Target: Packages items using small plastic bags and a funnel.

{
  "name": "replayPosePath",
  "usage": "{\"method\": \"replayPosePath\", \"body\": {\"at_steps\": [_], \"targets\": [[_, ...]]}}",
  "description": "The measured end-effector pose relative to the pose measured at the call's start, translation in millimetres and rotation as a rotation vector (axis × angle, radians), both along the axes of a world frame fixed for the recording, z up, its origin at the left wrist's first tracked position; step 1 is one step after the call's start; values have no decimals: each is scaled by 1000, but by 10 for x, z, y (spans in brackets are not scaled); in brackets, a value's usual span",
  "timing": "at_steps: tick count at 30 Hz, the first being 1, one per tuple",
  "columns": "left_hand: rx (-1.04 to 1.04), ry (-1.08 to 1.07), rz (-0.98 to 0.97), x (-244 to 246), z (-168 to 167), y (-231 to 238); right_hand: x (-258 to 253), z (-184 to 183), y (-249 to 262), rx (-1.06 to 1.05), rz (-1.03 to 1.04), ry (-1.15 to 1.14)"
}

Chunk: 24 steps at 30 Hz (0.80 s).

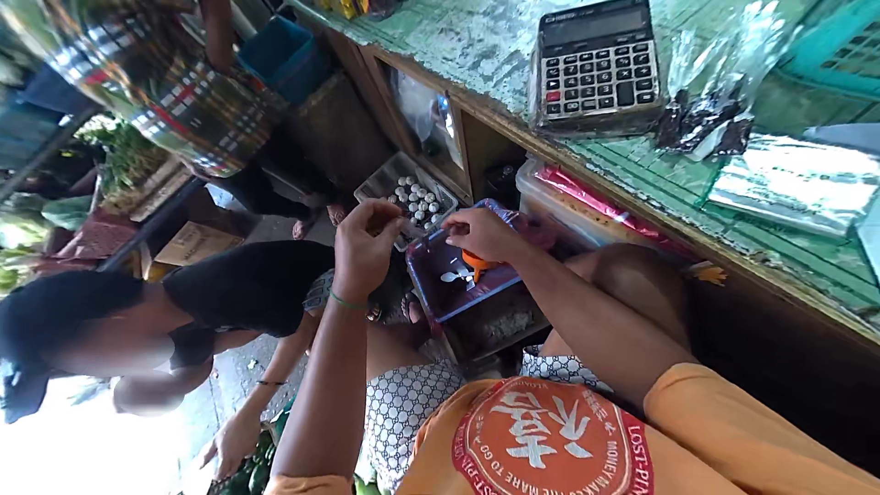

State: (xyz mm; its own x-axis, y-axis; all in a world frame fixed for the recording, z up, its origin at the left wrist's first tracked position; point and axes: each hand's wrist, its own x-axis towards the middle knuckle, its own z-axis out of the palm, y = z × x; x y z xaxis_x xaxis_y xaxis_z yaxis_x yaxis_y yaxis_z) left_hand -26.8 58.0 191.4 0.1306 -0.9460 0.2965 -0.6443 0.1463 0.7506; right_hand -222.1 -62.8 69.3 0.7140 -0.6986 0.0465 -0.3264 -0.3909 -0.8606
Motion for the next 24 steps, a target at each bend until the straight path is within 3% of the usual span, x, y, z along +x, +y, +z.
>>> {"method": "replayPosePath", "body": {"at_steps": [5, 9, 12, 14, 17, 19, 24], "targets": [[27, 82, -111, -166, 2, -164, 15, 87, 22, 5, 148, -140], [-56, 158, -45, -148, 70, -278, 21, 33, 76, 113, 182, -182], [-82, 344, -68, -100, 59, -204, -24, 169, 107, 198, 210, -180], [20, 429, -131, -73, -49, -80, -58, 259, 144, 239, 231, -180], [143, 385, -142, -185, -310, 16, -70, 309, 176, 286, 257, -230], [97, 373, -131, -284, -402, 10, -59, 314, 214, 316, 268, -271], [-79, 267, 43, -275, -176, -48, 14, 206, 358, 292, 241, -118]]}}
